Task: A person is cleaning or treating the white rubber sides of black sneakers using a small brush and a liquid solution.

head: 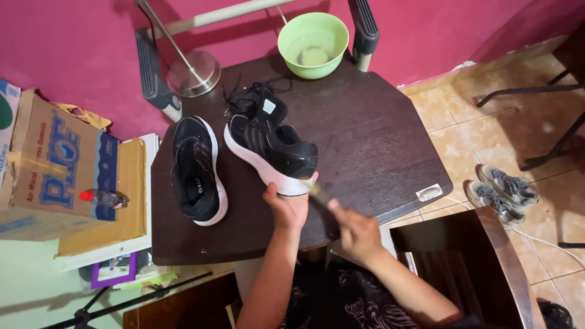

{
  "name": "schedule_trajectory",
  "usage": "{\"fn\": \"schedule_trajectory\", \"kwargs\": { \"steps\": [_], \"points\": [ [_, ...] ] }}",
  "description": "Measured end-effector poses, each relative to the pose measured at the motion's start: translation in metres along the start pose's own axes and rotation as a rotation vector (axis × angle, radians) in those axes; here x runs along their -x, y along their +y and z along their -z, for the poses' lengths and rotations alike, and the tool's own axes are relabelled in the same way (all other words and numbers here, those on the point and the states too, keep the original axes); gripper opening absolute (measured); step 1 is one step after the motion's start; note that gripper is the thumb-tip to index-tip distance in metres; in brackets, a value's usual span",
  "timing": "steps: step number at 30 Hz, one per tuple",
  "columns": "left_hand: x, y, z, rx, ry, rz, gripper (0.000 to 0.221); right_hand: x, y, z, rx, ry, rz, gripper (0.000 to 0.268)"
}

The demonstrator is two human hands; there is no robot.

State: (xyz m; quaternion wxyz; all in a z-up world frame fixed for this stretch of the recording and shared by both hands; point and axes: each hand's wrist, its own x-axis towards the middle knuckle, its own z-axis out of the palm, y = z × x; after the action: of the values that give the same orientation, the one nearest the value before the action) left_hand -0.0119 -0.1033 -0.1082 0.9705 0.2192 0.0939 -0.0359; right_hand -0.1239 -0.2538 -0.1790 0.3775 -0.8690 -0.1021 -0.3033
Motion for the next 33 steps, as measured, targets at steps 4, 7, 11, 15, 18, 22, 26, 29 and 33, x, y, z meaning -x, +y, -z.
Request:
{"fn": "schedule_trajectory", "kwargs": {
  "steps": [4, 7, 11, 15, 18, 22, 26, 29, 33],
  "points": [
    [0.011, 0.007, -0.024, 0.035, 0.022, 0.0, 0.094, -0.017, -0.002, 0.009, -0.051, 0.078, -0.013, 0.043],
    [0.012, 0.012, -0.034, 0.133, 0.086, 0.027, 0.097, -0.011, -0.002, 0.002, -0.097, 0.027, 0.042, 0.042],
    [0.02, 0.013, -0.048, 0.156, 0.095, 0.048, 0.094, -0.011, 0.008, 0.005, -0.118, 0.064, 0.066, 0.042],
    [0.019, 0.01, -0.05, 0.208, 0.102, 0.062, 0.088, -0.016, 0.018, 0.004, 0.003, 0.075, 0.173, 0.042],
    [0.011, 0.005, -0.047, 0.257, 0.11, 0.072, 0.087, -0.018, 0.004, 0.007, -0.002, 0.105, 0.161, 0.041],
    [0.008, 0.001, -0.047, 0.255, 0.088, 0.054, 0.082, -0.02, 0.013, 0.014, -0.019, 0.103, 0.162, 0.043],
    [0.008, 0.011, -0.051, 0.285, 0.095, 0.041, 0.083, -0.013, 0.047, 0.017, -0.024, 0.193, 0.046, 0.047],
    [0.012, 0.008, -0.05, 0.279, 0.113, 0.044, 0.086, -0.017, 0.003, 0.016, -0.017, 0.145, 0.097, 0.043],
    [0.015, 0.015, -0.054, 0.287, 0.127, 0.057, 0.083, -0.02, 0.048, 0.003, -0.025, 0.189, 0.002, 0.047]
  ]
}}
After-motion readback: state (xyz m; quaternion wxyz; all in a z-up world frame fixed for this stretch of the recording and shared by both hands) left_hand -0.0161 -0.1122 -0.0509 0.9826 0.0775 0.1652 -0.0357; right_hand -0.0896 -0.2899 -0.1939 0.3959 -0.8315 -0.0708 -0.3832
